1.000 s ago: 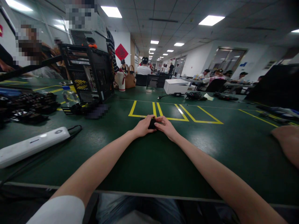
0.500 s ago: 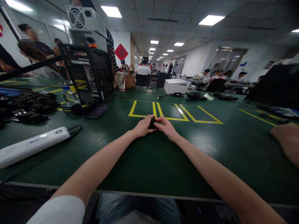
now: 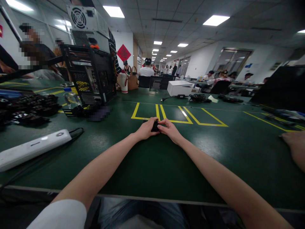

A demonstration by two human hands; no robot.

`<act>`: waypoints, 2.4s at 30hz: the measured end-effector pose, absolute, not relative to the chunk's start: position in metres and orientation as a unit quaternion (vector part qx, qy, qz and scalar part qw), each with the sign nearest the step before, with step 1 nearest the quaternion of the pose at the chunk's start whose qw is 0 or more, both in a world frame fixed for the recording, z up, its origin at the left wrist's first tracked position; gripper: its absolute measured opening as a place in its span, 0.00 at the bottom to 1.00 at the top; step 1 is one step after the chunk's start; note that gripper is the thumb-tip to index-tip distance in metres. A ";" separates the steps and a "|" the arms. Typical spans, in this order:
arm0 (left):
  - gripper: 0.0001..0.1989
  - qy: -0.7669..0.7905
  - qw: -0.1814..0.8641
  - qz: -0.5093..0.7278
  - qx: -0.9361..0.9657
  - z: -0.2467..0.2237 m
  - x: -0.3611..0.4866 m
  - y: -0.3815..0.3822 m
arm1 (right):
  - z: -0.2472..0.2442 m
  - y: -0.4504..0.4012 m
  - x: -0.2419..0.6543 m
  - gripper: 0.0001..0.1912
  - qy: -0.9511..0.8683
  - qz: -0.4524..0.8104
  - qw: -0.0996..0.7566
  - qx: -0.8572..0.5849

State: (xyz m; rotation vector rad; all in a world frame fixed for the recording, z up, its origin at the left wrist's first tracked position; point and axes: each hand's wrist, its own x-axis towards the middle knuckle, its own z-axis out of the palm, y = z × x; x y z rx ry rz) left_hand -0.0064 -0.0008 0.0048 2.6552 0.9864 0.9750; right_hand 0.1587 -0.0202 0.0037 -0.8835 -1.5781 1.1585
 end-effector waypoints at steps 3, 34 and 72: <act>0.31 0.329 0.071 0.327 0.883 0.004 -0.006 0.000 | 0.004 -0.021 0.158 0.12 -0.643 0.472 0.479 -0.367; 0.32 0.334 0.063 0.323 0.883 0.004 -0.006 0.000 | 0.004 -0.019 0.159 0.13 -0.634 0.478 0.481 -0.372; 0.30 0.357 0.080 0.322 0.873 0.008 -0.017 -0.034 | 0.011 -0.044 0.153 0.15 -0.673 0.483 0.445 -0.339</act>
